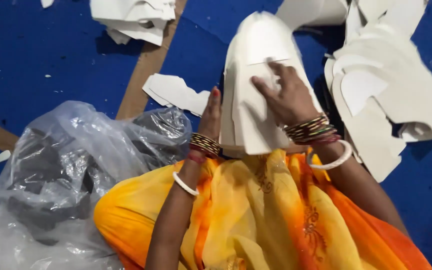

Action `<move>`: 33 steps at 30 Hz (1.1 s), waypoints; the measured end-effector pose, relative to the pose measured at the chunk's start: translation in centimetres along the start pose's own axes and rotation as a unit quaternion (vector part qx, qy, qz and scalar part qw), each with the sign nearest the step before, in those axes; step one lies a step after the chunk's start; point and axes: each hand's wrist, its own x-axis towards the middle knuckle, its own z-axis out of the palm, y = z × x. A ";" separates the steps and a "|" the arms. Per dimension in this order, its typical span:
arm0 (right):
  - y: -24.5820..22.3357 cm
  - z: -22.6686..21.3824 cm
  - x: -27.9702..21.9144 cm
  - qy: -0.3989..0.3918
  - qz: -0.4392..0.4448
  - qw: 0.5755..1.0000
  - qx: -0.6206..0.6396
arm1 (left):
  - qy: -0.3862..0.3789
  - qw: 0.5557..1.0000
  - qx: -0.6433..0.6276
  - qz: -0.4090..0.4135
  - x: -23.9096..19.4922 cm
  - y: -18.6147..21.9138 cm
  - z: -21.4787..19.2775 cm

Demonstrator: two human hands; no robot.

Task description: Organizing and stacking white foam shoe components on the floor.

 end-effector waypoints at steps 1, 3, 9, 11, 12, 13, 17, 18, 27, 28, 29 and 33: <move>-0.3 0.3 -0.1 -0.017 0.003 0.999 -0.042 | -0.012 0.996 0.051 0.078 0.2 -1.9 -0.2; 1.8 0.7 1.0 -0.032 0.012 0.996 -0.082 | -0.033 0.982 0.101 0.154 0.1 -0.7 -0.7; 11.5 0.9 5.9 0.000 0.058 0.983 -0.176 | -0.042 0.996 0.012 -0.078 0.6 9.9 0.5; 12.4 1.7 5.5 -0.065 0.094 0.983 -0.142 | -0.053 0.983 0.162 -0.060 1.7 9.8 1.5; 13.1 2.1 5.9 -0.067 0.096 0.983 -0.141 | -0.054 0.983 0.164 -0.062 2.3 9.4 1.8; 13.9 2.5 5.9 -0.074 0.089 0.985 -0.129 | -0.004 0.979 0.202 0.038 2.5 8.8 2.1; 14.1 2.6 5.5 -0.086 0.064 0.981 -0.159 | 0.005 0.952 0.304 0.039 2.1 13.6 2.0; 12.7 2.4 5.0 -0.082 0.066 0.982 -0.159 | 0.003 0.952 0.304 0.043 1.9 13.7 2.5; 12.4 3.3 0.8 -0.097 0.073 0.956 -0.267 | -0.036 0.906 0.411 -0.094 -1.2 12.0 4.3; 12.7 3.1 0.6 -0.093 0.046 0.959 -0.265 | -0.041 0.906 0.414 -0.079 -1.4 11.9 4.3; 13.1 3.0 0.2 -0.093 0.020 0.960 -0.262 | -0.046 0.906 0.416 -0.066 -1.9 11.5 4.2; 16.9 2.5 1.3 -0.083 0.015 0.985 -0.152 | 0.001 0.946 0.322 0.025 -1.6 9.6 2.3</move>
